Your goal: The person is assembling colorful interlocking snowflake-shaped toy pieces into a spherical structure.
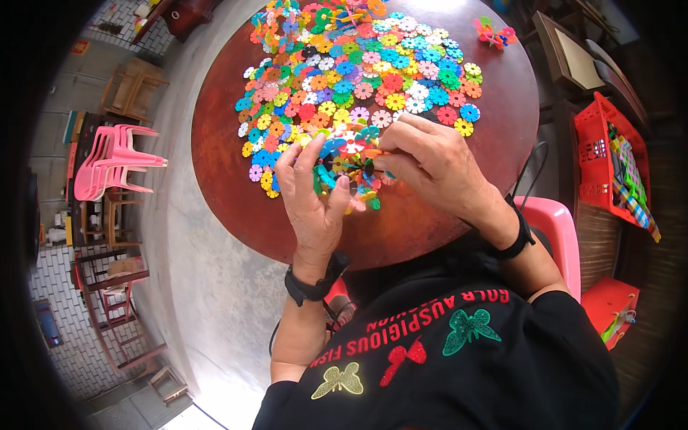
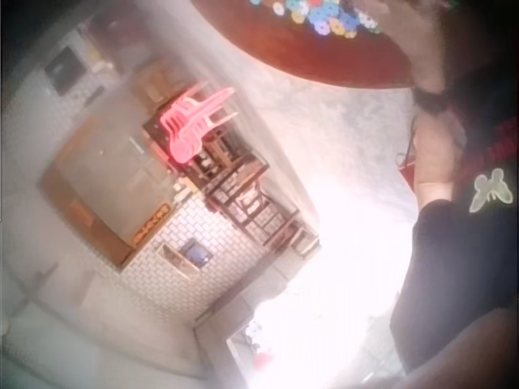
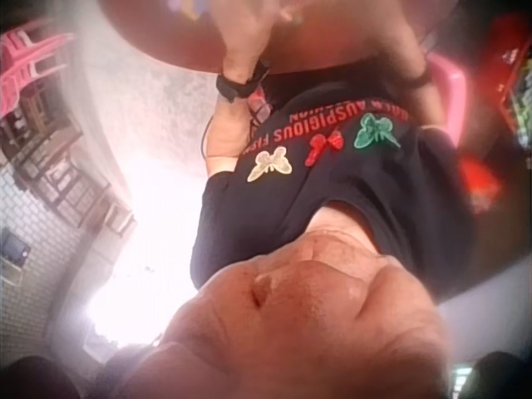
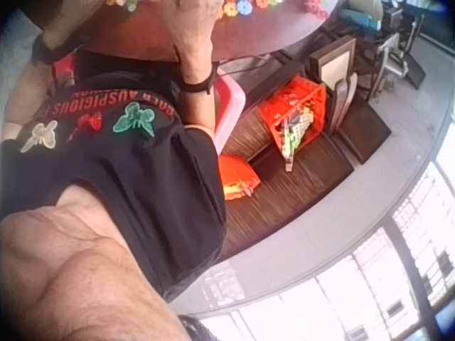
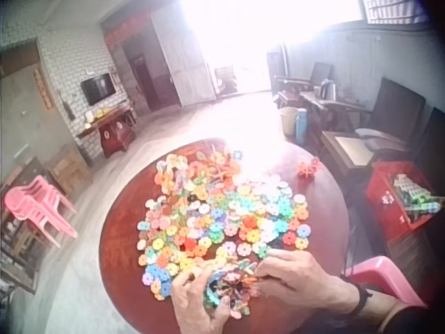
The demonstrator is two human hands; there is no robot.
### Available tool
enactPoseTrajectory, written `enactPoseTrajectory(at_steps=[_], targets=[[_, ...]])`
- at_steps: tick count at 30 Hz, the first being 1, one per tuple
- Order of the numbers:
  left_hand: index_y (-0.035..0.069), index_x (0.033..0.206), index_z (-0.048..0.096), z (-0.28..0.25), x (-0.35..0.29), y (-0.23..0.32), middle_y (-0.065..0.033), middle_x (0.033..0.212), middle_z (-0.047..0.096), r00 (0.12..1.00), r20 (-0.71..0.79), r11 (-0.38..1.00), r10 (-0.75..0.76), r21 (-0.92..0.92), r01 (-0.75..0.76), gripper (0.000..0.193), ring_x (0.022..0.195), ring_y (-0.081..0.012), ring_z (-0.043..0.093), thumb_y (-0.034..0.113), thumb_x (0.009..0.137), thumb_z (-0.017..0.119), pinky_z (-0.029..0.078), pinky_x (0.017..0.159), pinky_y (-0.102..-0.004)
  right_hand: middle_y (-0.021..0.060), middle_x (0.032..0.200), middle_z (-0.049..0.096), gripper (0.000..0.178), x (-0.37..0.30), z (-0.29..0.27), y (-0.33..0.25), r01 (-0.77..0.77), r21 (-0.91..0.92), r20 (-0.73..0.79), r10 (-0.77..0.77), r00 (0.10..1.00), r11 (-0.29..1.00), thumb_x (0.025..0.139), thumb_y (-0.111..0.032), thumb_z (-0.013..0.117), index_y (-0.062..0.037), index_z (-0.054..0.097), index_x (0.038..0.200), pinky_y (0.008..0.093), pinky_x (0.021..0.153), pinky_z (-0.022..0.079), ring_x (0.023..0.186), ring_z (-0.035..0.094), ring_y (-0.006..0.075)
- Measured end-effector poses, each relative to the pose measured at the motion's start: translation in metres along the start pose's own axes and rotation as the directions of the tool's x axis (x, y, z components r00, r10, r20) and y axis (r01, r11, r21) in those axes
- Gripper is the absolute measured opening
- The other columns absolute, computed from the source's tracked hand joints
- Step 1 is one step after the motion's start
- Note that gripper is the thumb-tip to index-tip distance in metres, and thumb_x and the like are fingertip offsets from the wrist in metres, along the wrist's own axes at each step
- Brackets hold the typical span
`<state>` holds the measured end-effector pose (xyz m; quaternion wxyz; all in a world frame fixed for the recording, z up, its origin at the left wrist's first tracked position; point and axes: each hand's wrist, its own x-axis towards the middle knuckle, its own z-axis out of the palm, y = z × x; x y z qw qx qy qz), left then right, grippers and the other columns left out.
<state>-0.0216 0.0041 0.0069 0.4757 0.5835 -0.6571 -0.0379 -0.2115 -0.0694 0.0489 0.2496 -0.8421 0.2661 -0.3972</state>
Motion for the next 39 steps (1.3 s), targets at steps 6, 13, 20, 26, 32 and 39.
enactPoseTrajectory(at_steps=[6, 13, 20, 26, 32, 39], targets=[[0.011, 0.128, 0.056, -0.002, -0.004, -0.002, -0.017, 0.121, 0.044, 0.995, -0.002, 0.991, -0.1, -0.088, 0.1, 0.059, 0.111, -0.0319, 0.046, 0.02, 0.073, 0.076, 0.039, 0.095, -0.042, 0.0098, 0.076, 0.056, 0.016, 0.003, -0.002, -0.01, -0.046, -0.068, 0.093, 0.052, 0.994, 0.997, 0.079, -0.01, 0.07, -0.0031, 0.058, 0.085, 0.0366, 0.061, 0.046, 0.07, 0.058, 0.0282], [0.016, 0.126, 0.058, -0.009, 0.0, 0.003, -0.0164, 0.119, 0.044, 0.999, -0.009, 0.997, -0.036, 0.072, 0.036, 0.072, 0.108, -0.0315, 0.047, 0.033, 0.062, 0.087, 0.043, 0.091, -0.0424, 0.01, 0.082, 0.055, 0.016, 0.013, 0.004, -0.015, 0.128, -0.277, -0.025, -0.14, 0.99, 0.952, 0.078, -0.009, 0.068, -0.0043, 0.059, 0.09, 0.0391, 0.066, 0.046, 0.075, 0.057, 0.0295], [0.018, 0.129, 0.057, -0.01, 0.001, 0.011, -0.0169, 0.119, 0.044, 0.999, 0.034, 0.992, -0.014, 0.129, 0.01, 0.076, 0.107, -0.0321, 0.048, 0.028, 0.059, 0.086, 0.044, 0.089, -0.0424, 0.0103, 0.082, 0.052, 0.019, 0.004, 0.013, -0.039, 0.139, -0.171, 0.077, -0.128, 0.989, 0.975, 0.08, -0.01, 0.067, -0.0031, 0.056, 0.093, 0.0367, 0.061, 0.046, 0.073, 0.056, 0.0289], [0.018, 0.128, 0.058, -0.019, 0.006, 0.015, -0.0156, 0.119, 0.045, 0.994, 0.107, 0.991, 0.009, 0.13, -0.023, 0.073, 0.108, -0.0324, 0.048, 0.025, 0.06, 0.084, 0.045, 0.087, -0.0414, 0.0106, 0.081, 0.05, 0.017, 0.006, 0.023, -0.033, 0.065, -0.308, 0.162, -0.015, 0.987, 0.949, 0.081, -0.012, 0.064, -0.0046, 0.051, 0.086, 0.0391, 0.06, 0.048, 0.072, 0.058, 0.0295], [0.016, 0.119, 0.061, -0.031, 0.019, 0.024, -0.0151, 0.123, 0.046, 0.984, 0.148, 0.951, 0.098, 0.277, -0.137, 0.059, 0.116, -0.0344, 0.046, 0.027, 0.062, 0.076, 0.037, 0.095, -0.0452, 0.0097, 0.081, 0.05, 0.014, 0.01, 0.02, -0.023, 0.124, -0.327, 0.141, -0.081, 0.987, 0.937, 0.079, -0.01, 0.063, -0.0048, 0.051, 0.085, 0.0384, 0.06, 0.049, 0.073, 0.06, 0.0274], [0.01, 0.11, 0.064, -0.008, 0.046, 0.013, -0.014, 0.116, 0.056, 0.976, 0.17, 0.991, 0.133, -0.016, -0.132, 0.03, 0.111, -0.0315, 0.052, 0.011, 0.08, 0.058, 0.04, 0.089, -0.0423, 0.0086, 0.083, 0.053, 0.013, 0.008, 0.027, -0.015, 0.132, -0.28, 0.081, -0.114, 0.99, 0.951, 0.079, -0.012, 0.063, -0.0053, 0.053, 0.086, 0.0391, 0.061, 0.05, 0.074, 0.061, 0.0266]])
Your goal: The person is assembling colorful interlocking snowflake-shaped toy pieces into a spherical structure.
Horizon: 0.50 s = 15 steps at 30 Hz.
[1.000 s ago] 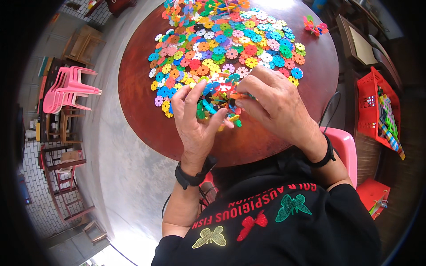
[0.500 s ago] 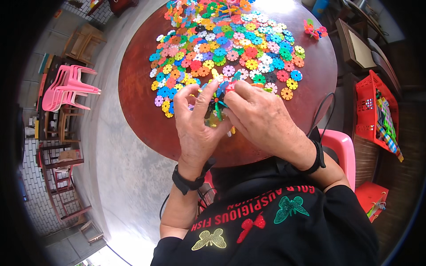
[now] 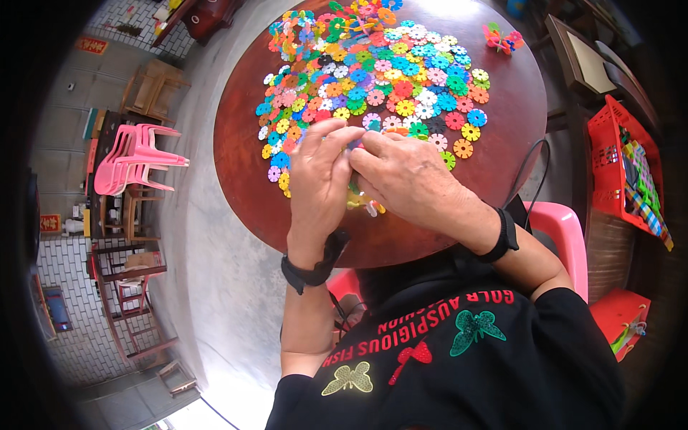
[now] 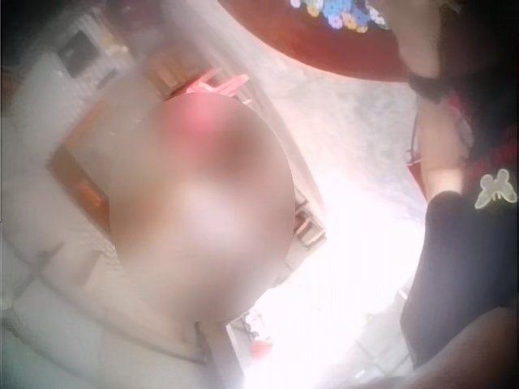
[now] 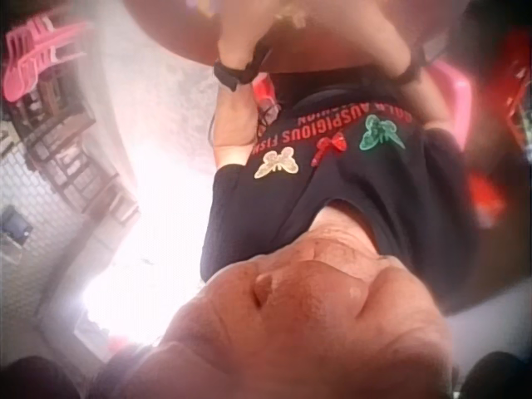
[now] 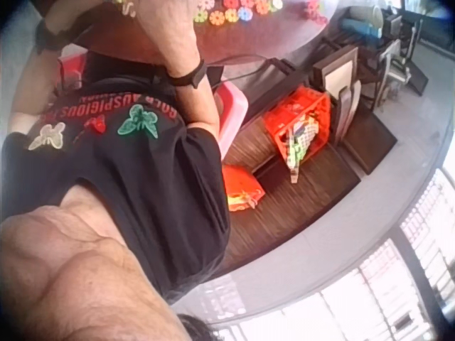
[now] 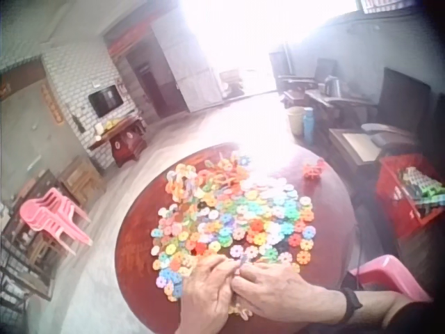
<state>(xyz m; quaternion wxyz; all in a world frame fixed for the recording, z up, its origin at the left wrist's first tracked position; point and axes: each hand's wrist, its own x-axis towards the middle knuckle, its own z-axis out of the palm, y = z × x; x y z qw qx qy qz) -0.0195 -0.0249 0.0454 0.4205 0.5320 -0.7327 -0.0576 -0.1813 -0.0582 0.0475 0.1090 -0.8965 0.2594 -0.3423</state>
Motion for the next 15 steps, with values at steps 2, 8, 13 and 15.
enactPoseTrajectory(at_steps=[2, 8, 13, 15], targets=[[0.009, 0.104, 0.066, 0.014, 0.002, -0.004, -0.0111, 0.104, 0.064, 0.999, -0.014, 0.999, -0.037, -0.007, 0.037, 0.022, 0.102, -0.029, 0.059, 0.009, 0.086, 0.054, 0.042, 0.084, -0.0407, 0.0081, 0.085, 0.054, 0.014, -0.002, 0.001, 0.004, -0.018, 0.02, -0.025, 0.018, 1.0, 1.0, 0.079, -0.014, 0.063, -0.0055, 0.054, 0.086, 0.038, 0.062, 0.051, 0.076, 0.061, 0.0261], [0.011, 0.099, 0.069, 0.015, 0.004, -0.01, -0.0076, 0.098, 0.066, 0.997, -0.04, 0.996, -0.063, -0.066, 0.06, 0.018, 0.095, -0.0262, 0.061, 0.009, 0.085, 0.056, 0.043, 0.078, -0.038, 0.0069, 0.085, 0.056, 0.015, -0.001, 0.008, 0.007, 0.022, -0.016, -0.067, -0.023, 0.997, 1.0, 0.076, -0.013, 0.064, -0.0058, 0.055, 0.086, 0.0364, 0.064, 0.052, 0.077, 0.062, 0.0244], [0.011, 0.096, 0.069, 0.019, 0.005, -0.011, -0.007, 0.096, 0.066, 0.995, -0.082, 0.994, -0.054, -0.101, 0.045, 0.014, 0.094, -0.0252, 0.061, 0.016, 0.089, 0.058, 0.042, 0.075, -0.0373, 0.0065, 0.085, 0.056, 0.015, 0.001, 0.007, 0.008, 0.017, -0.028, -0.078, -0.019, 0.997, 0.999, 0.076, -0.012, 0.064, -0.0051, 0.055, 0.087, 0.0358, 0.063, 0.051, 0.075, 0.061, 0.0239], [0.012, 0.095, 0.069, 0.021, 0.003, -0.012, -0.0067, 0.095, 0.066, 0.994, -0.091, 0.994, -0.062, -0.094, 0.054, 0.014, 0.094, -0.025, 0.061, 0.018, 0.09, 0.058, 0.041, 0.075, -0.0373, 0.0071, 0.084, 0.055, 0.014, 0.001, 0.009, 0.007, 0.011, -0.042, -0.082, -0.015, 0.997, 0.999, 0.077, -0.011, 0.062, -0.0043, 0.055, 0.086, 0.0356, 0.06, 0.051, 0.072, 0.061, 0.0237]])
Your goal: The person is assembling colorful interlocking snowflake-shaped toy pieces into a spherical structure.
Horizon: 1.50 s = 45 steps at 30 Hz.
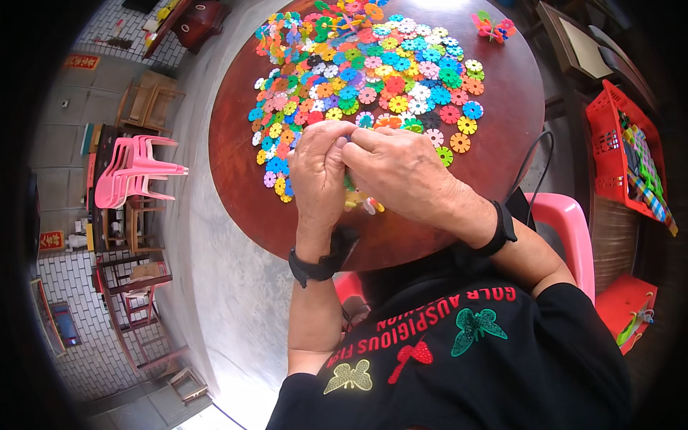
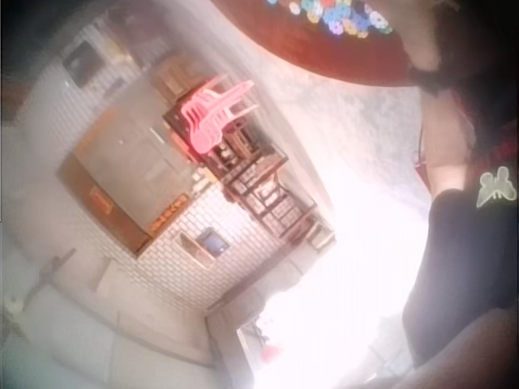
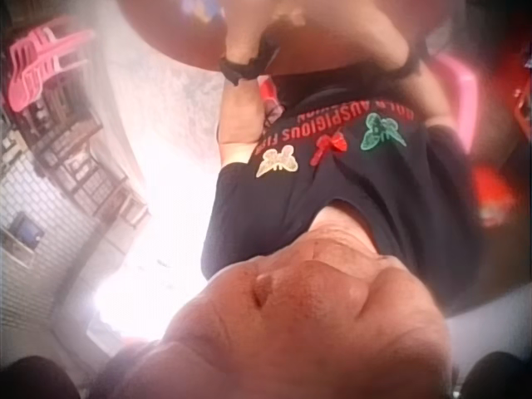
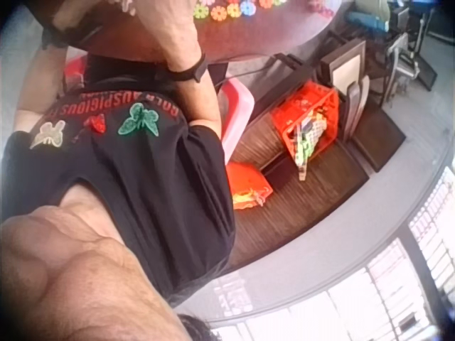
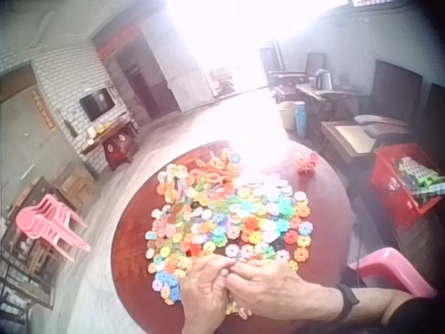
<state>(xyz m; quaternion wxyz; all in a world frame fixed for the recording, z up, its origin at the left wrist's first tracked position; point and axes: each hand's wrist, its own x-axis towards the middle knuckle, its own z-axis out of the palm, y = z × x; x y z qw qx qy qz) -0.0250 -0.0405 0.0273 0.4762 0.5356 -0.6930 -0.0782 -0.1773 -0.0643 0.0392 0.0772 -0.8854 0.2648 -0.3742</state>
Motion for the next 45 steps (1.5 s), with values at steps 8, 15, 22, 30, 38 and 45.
enactPoseTrajectory(at_steps=[8, 15, 22, 30, 38, 45], targets=[[0.016, 0.096, 0.068, 0.003, -0.001, 0.006, -0.0046, 0.099, 0.064, 0.999, 0.017, 0.995, 0.031, 0.096, -0.032, 0.012, 0.092, -0.0249, 0.059, 0.018, 0.089, 0.059, 0.038, 0.076, -0.0383, 0.0117, 0.086, 0.053, 0.014, -0.008, -0.002, 0.002, -0.042, 0.121, 0.059, 0.035, 0.998, 0.992, 0.078, -0.004, 0.058, -0.0005, 0.052, 0.09, 0.0386, 0.055, 0.05, 0.071, 0.061, 0.0277], [0.017, 0.097, 0.068, 0.003, -0.003, 0.011, -0.0049, 0.098, 0.063, 0.999, 0.018, 0.992, -0.027, 0.124, 0.025, 0.011, 0.093, -0.0254, 0.059, 0.018, 0.088, 0.06, 0.039, 0.077, -0.0387, 0.0134, 0.084, 0.049, 0.014, -0.013, -0.008, 0.0, -0.05, 0.125, 0.101, 0.037, 0.994, 0.991, 0.081, -0.004, 0.059, -0.0015, 0.048, 0.089, 0.0405, 0.055, 0.048, 0.066, 0.057, 0.0308], [0.015, 0.093, 0.066, -0.006, 0.001, 0.003, -0.0063, 0.092, 0.063, 0.994, -0.004, 0.99, -0.108, 0.095, 0.108, 0.01, 0.087, -0.0283, 0.061, 0.011, 0.088, 0.059, 0.044, 0.071, -0.0405, 0.0142, 0.082, 0.046, 0.016, -0.02, -0.017, -0.006, -0.081, 0.179, 0.04, 0.075, 0.996, 0.98, 0.082, -0.004, 0.061, -0.0022, 0.046, 0.086, 0.0411, 0.055, 0.046, 0.065, 0.055, 0.0319], [0.011, 0.107, 0.067, -0.014, -0.002, 0.006, -0.0112, 0.106, 0.064, 0.993, 0.066, 0.994, -0.099, 0.045, 0.096, 0.025, 0.098, -0.0286, 0.06, 0.021, 0.092, 0.051, 0.043, 0.082, -0.0395, 0.0133, 0.081, 0.05, 0.015, -0.014, -0.013, 0.01, -0.167, 0.203, 0.012, 0.168, 0.986, 0.965, 0.085, -0.01, 0.063, -0.0031, 0.051, 0.092, 0.0403, 0.058, 0.048, 0.071, 0.058, 0.0334], [0.011, 0.111, 0.066, -0.027, -0.004, 0.016, -0.0119, 0.105, 0.064, 0.966, 0.178, 0.967, -0.189, 0.206, 0.152, 0.026, 0.097, -0.0294, 0.057, 0.019, 0.088, 0.057, 0.041, 0.085, -0.0391, 0.0116, 0.082, 0.054, 0.017, -0.01, -0.01, 0.022, -0.123, 0.111, -0.013, 0.125, 0.992, 0.986, 0.084, -0.015, 0.064, -0.0043, 0.054, 0.092, 0.0407, 0.064, 0.048, 0.074, 0.059, 0.0316], [0.009, 0.103, 0.062, -0.018, -0.011, 0.013, -0.0081, 0.105, 0.062, 0.999, 0.032, 0.904, 0.016, 0.426, -0.028, 0.02, 0.107, -0.0293, 0.053, 0.014, 0.085, 0.053, 0.037, 0.092, -0.0431, 0.0109, 0.083, 0.055, 0.018, -0.006, -0.007, 0.021, -0.097, 0.078, -0.011, 0.098, 0.995, 0.992, 0.084, -0.015, 0.064, -0.0043, 0.056, 0.096, 0.0406, 0.069, 0.046, 0.078, 0.059, 0.031]])
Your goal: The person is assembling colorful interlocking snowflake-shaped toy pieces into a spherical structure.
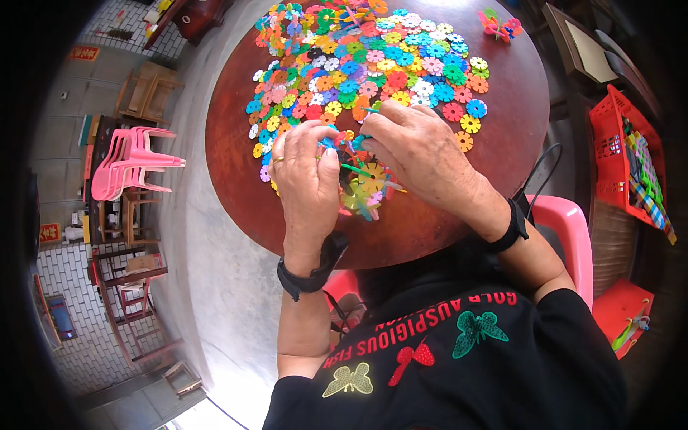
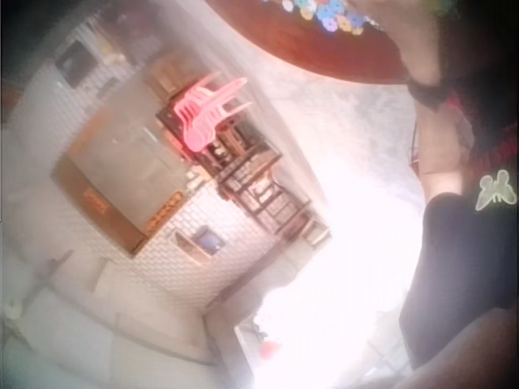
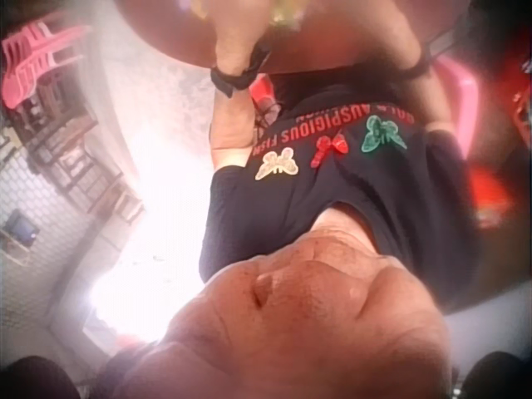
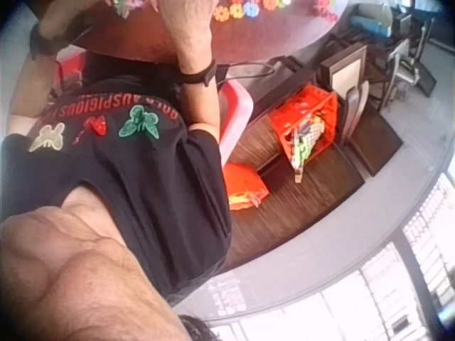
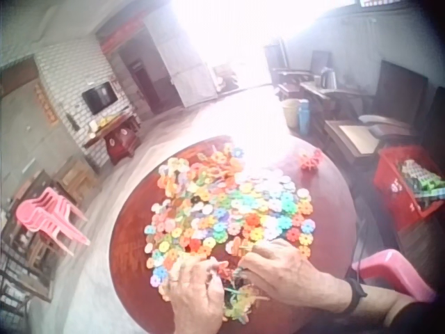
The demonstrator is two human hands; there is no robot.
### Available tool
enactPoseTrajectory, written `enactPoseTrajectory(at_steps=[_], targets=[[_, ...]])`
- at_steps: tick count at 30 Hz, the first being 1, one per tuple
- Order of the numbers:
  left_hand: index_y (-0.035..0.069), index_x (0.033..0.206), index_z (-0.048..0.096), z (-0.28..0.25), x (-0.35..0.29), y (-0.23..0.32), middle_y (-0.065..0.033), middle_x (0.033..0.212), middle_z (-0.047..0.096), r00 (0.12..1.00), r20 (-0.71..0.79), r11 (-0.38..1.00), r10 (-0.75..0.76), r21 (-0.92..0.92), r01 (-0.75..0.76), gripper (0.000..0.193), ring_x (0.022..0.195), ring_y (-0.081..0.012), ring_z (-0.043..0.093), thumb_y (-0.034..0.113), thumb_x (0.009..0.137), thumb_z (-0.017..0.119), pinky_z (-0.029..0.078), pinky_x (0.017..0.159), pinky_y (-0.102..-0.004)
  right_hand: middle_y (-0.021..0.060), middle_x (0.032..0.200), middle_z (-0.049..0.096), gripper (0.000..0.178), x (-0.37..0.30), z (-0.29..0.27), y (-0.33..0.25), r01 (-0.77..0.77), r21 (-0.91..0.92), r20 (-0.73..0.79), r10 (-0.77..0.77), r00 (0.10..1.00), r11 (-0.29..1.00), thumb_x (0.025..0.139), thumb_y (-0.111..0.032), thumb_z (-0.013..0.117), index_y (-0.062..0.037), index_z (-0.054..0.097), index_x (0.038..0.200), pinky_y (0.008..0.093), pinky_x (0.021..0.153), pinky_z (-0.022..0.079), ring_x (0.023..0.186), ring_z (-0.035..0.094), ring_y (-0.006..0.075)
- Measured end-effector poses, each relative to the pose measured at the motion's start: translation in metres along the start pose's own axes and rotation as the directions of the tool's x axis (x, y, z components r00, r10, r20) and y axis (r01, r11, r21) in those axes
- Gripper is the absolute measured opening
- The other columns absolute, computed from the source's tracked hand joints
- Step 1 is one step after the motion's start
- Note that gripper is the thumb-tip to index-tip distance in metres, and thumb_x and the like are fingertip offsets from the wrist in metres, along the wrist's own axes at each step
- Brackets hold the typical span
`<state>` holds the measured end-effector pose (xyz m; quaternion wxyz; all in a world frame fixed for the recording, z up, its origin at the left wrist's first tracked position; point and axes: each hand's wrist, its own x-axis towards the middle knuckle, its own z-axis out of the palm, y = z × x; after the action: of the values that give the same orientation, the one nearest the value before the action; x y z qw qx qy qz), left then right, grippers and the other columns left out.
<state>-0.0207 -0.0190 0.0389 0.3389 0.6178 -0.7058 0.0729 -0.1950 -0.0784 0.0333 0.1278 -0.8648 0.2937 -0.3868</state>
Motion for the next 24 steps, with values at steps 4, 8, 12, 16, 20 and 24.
enactPoseTrajectory(at_steps=[4, 8, 12, 16, 20, 24], targets=[[0.007, 0.099, 0.061, 0.009, -0.002, -0.002, -0.0087, 0.104, 0.062, 0.998, -0.039, 0.956, -0.043, -0.292, 0.03, 0.018, 0.105, -0.0296, 0.055, 0.011, 0.085, 0.051, 0.038, 0.091, -0.0431, 0.011, 0.085, 0.055, 0.018, 0.003, 0.0, 0.002, 0.018, -0.01, 0.025, -0.018, 1.0, 1.0, 0.084, -0.015, 0.064, -0.0038, 0.057, 0.096, 0.0404, 0.072, 0.046, 0.079, 0.059, 0.0308], [0.006, 0.096, 0.06, 0.011, -0.004, -0.001, -0.0102, 0.103, 0.061, 0.999, 0.026, 0.929, -0.037, -0.368, 0.044, 0.016, 0.099, -0.0296, 0.057, 0.009, 0.084, 0.05, 0.04, 0.088, -0.0418, 0.0107, 0.085, 0.055, 0.018, 0.004, 0.001, 0.001, 0.02, -0.016, 0.035, -0.02, 0.999, 1.0, 0.084, -0.015, 0.064, -0.004, 0.057, 0.096, 0.0408, 0.074, 0.045, 0.079, 0.059, 0.0303], [0.007, 0.092, 0.059, 0.011, -0.006, 0.001, -0.0092, 0.1, 0.06, 0.998, 0.001, 0.949, -0.056, -0.311, 0.054, 0.012, 0.095, -0.0285, 0.057, 0.009, 0.083, 0.051, 0.04, 0.084, -0.0409, 0.0096, 0.081, 0.053, 0.018, 0.009, -0.002, -0.01, 0.062, 0.043, -0.123, -0.056, 0.991, 0.997, 0.081, -0.013, 0.067, -0.0042, 0.056, 0.093, 0.04, 0.071, 0.045, 0.077, 0.057, 0.0297], [0.008, 0.09, 0.059, 0.01, -0.006, 0.003, -0.0083, 0.098, 0.06, 0.997, -0.016, 0.956, -0.073, -0.287, 0.066, 0.011, 0.093, -0.0277, 0.056, 0.01, 0.082, 0.051, 0.039, 0.083, -0.0405, 0.0102, 0.081, 0.05, 0.02, -0.001, -0.014, -0.024, 0.051, 0.095, 0.016, -0.053, 0.998, 0.994, 0.079, -0.013, 0.069, -0.0039, 0.054, 0.089, 0.0387, 0.061, 0.045, 0.072, 0.056, 0.0289], [0.005, 0.089, 0.06, 0.008, -0.006, 0.004, -0.0105, 0.101, 0.064, 0.998, -0.01, 0.972, -0.063, -0.23, 0.059, 0.015, 0.097, -0.0277, 0.06, 0.009, 0.084, 0.046, 0.042, 0.079, -0.039, 0.0102, 0.083, 0.051, 0.02, -0.002, -0.01, -0.032, 0.004, -0.05, 0.135, 0.003, 0.991, 0.999, 0.079, -0.016, 0.069, -0.0035, 0.053, 0.085, 0.0392, 0.059, 0.046, 0.074, 0.058, 0.0284], [0.006, 0.09, 0.06, 0.006, -0.006, 0.004, -0.0094, 0.101, 0.064, 0.999, 0.008, 0.973, -0.043, -0.225, 0.043, 0.015, 0.096, -0.0272, 0.059, 0.009, 0.083, 0.047, 0.04, 0.076, -0.0386, 0.0089, 0.082, 0.052, 0.018, 0.0, -0.005, -0.035, 0.027, -0.145, 0.178, -0.001, 0.984, 0.989, 0.077, -0.013, 0.067, -0.0049, 0.053, 0.083, 0.0381, 0.06, 0.048, 0.075, 0.059, 0.0263]])
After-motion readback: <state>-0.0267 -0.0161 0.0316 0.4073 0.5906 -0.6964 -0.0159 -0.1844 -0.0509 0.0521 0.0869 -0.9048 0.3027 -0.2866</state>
